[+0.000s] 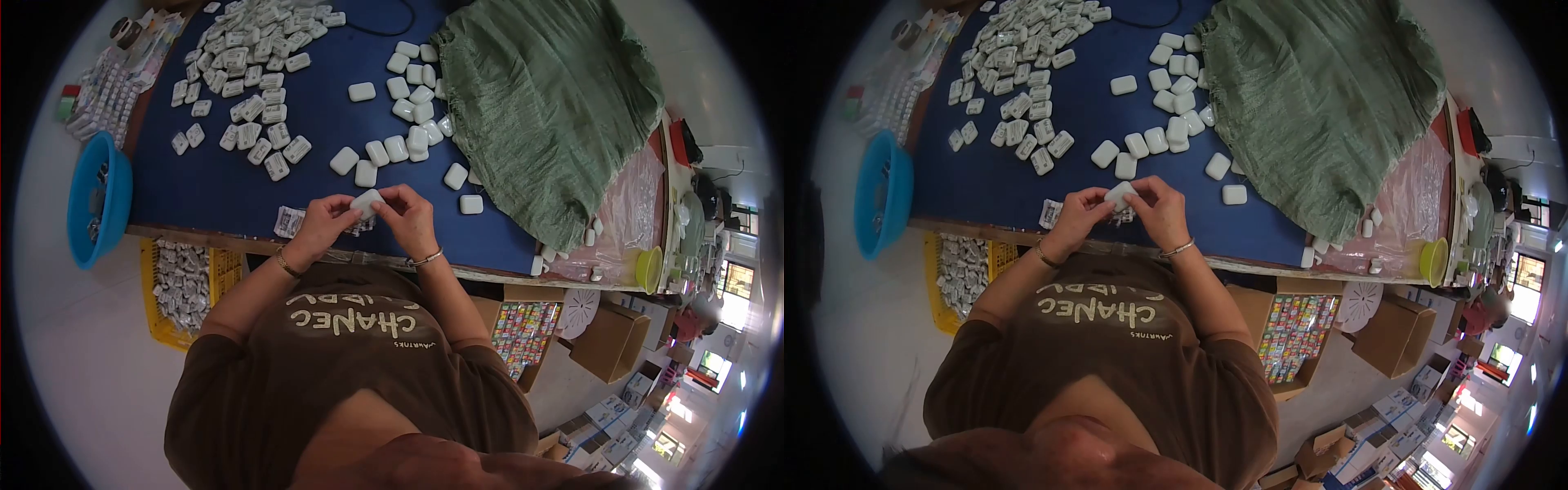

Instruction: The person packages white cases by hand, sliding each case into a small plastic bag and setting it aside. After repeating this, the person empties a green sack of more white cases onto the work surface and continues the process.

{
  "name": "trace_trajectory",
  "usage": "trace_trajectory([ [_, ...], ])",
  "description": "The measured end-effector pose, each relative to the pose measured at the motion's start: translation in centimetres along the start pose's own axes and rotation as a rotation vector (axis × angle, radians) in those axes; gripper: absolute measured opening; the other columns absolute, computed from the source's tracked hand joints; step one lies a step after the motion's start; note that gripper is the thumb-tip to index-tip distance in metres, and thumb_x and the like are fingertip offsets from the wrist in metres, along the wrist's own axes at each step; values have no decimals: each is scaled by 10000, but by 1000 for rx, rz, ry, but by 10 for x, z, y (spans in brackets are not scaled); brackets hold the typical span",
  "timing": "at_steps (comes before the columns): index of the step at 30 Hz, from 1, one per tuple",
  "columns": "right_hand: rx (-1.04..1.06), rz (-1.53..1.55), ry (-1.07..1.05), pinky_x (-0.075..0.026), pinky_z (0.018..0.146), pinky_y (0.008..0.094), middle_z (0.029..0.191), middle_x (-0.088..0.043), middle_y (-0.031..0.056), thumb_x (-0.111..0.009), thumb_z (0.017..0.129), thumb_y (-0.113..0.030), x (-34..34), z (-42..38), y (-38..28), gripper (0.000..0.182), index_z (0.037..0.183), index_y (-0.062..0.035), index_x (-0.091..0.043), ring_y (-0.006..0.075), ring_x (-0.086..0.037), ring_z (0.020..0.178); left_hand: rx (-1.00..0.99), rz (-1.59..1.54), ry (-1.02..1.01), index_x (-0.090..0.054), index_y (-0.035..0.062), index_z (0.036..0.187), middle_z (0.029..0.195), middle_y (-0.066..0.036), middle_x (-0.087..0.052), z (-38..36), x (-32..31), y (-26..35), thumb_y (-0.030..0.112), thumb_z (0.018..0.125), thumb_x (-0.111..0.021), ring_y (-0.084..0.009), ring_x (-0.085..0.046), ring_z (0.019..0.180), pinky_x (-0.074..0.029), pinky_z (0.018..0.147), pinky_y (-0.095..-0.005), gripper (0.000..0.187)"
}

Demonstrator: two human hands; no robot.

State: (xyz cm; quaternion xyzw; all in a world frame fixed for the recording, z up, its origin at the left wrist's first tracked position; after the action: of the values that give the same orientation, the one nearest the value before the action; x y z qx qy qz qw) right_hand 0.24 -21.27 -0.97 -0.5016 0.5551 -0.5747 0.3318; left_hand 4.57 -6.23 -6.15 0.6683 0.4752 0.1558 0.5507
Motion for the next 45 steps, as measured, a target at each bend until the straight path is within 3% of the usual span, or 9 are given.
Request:
trace_trajectory([
  [5, -6, 56, -1, -520, 646, 252, 796, -697, 89, -723, 807, -61, -1, 0, 7, 166, 938, 15, -655, 110, -654, 722, -159, 395, 86, -652, -52, 1018, 883, -51, -677, -7, -2, 18, 123, 893, -663, -63, -610, 741, -492, 667, -195, 215],
  [11, -6, 53, -24, -515, 667, 242, 850, -690, 74, -710, 823, -60, -8, -1, 11, 158, 963, 9, -683, 106, -639, 758, 72, -18, 24, -661, -53, 1002, 849, -38, -675, -2, -5, -7, 148, 903, -655, -49, -598, 730, -480, 643, -186, 224],
  [21, 114, 11, -137, -505, 704, 243, 969, -674, 91, -689, 836, -60, -20, -5, 0, 210, 1041, -16, -693, 136, -635, 817, -4, 163, 79, -672, -37, 992, 827, -47, -677, 4, 12, 6, 158, 904, -647, -98, -611, 718, -486, 648, -231, 216],
  [25, 132, -128, 117, -506, 706, 242, 949, -686, 88, -663, 856, -85, 23, 5, -1, 252, 1101, -31, -672, 129, -640, 793, -950, 1272, 752, -674, 63, 1047, 1049, -91, -649, -38, 18, 145, 163, 844, -680, -296, -599, 971, -489, 789, -326, 227],
  [27, 83, -129, 154, -508, 697, 248, 922, -690, 75, -662, 856, -82, 37, 11, 15, 244, 1094, -31, -674, 132, -640, 766, -994, 1392, 691, -653, 84, 1062, 1095, -71, -617, -46, 3, 145, 164, 790, -720, -267, -550, 1054, -458, 858, -333, 291],
  [29, 34, -133, 195, -509, 689, 255, 894, -694, 63, -661, 856, -78, 47, 15, 34, 236, 1087, -31, -675, 136, -640, 739, -622, 1206, 58, -642, 70, 956, 985, -58, -608, -17, -16, 74, 149, 727, -749, -262, -550, 961, -453, 839, -348, 265],
  [32, 22, -176, 273, -511, 670, 283, 865, -701, 76, -662, 853, -92, 69, 18, 44, 214, 1058, -33, -684, 179, -652, 694, -428, 1219, -87, -611, 60, 815, 870, -51, -590, -12, -16, 18, 141, 683, -764, -269, -537, 846, -463, 753, -374, 218],
  [38, 180, -1023, 613, -525, 739, 398, 1003, -661, 128, -737, 776, -204, 129, 23, 32, 354, 1085, -54, -654, 321, -645, 847, -366, 1175, -92, -617, 62, 733, 789, -51, -603, -2, -3, 4, 140, 691, -759, -260, -545, 798, -458, 686, -382, 168],
  [45, 18, -911, 292, -527, 750, 397, 1027, -630, 154, -754, 752, -188, 110, 33, 48, 399, 1108, -53, -635, 323, -626, 834, -444, 1100, -74, -667, 49, 799, 803, -67, -621, -5, -2, 17, 100, 765, -704, -270, -570, 761, -468, 677, -376, 72],
])
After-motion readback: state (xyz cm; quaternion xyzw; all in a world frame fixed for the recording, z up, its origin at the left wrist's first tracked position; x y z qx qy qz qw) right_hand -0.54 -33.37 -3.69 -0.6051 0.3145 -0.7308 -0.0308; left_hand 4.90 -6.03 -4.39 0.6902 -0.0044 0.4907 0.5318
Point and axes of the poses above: each hand's wrist, its own z-axis towards the middle knuckle, its own x-axis out of the back of the hand, y = z × x, the point moved 9 cm from there along z, towards the middle knuckle
